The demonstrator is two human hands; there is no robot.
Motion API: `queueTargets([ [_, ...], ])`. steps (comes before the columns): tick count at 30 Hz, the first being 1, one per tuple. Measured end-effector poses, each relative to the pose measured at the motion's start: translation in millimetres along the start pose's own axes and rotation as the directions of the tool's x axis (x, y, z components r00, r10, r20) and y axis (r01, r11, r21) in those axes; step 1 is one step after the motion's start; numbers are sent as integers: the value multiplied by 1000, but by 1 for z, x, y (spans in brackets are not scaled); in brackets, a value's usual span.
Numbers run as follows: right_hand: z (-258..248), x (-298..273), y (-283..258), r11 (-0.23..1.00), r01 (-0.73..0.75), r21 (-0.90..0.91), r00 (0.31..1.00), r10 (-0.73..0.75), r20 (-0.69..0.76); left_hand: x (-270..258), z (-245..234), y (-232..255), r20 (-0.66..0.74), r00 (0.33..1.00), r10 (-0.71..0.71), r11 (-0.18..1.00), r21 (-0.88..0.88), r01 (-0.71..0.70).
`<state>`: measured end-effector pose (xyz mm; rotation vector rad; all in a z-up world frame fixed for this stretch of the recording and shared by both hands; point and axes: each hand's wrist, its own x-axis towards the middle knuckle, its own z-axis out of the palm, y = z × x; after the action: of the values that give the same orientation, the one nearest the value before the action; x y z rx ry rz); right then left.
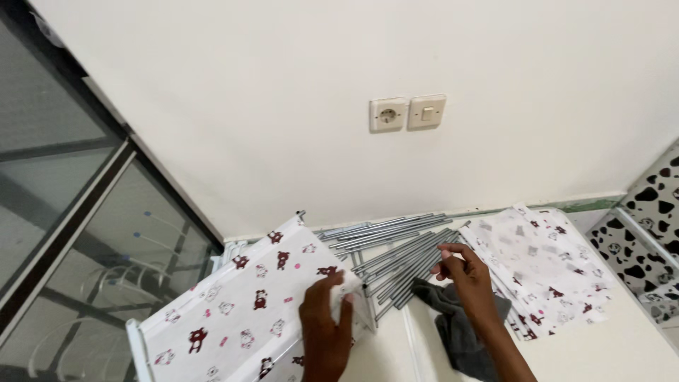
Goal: The person assembles a small multi-tier shelf by inserting metal rods into a white plastic frame and attaching patterned fabric panels. The person wipes the metal rods with a dark cloth before inserting them into the frame. The person works on a white countertop next to a glass display cabinet.
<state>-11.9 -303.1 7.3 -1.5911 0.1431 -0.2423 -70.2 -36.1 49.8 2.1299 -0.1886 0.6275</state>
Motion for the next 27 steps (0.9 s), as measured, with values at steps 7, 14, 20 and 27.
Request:
queueTargets([
  [7,-89,11,80,957,-179,-229,954,226,197,-11,133,-3,546,836,56,998,-25,-50],
  [14,-138,42,224,523,-16,-852,833,478,278,-35,215,-79,726,617,-306,898,4,441],
  [20,-109,83,319,156,119,-981,645,739,196,34,337,-149,134,896,-422,885,-152,440],
  [27,-102,94,401,153,103,-983,855,490,166,158,405,-279,-186,748,-637,610,472,636],
])
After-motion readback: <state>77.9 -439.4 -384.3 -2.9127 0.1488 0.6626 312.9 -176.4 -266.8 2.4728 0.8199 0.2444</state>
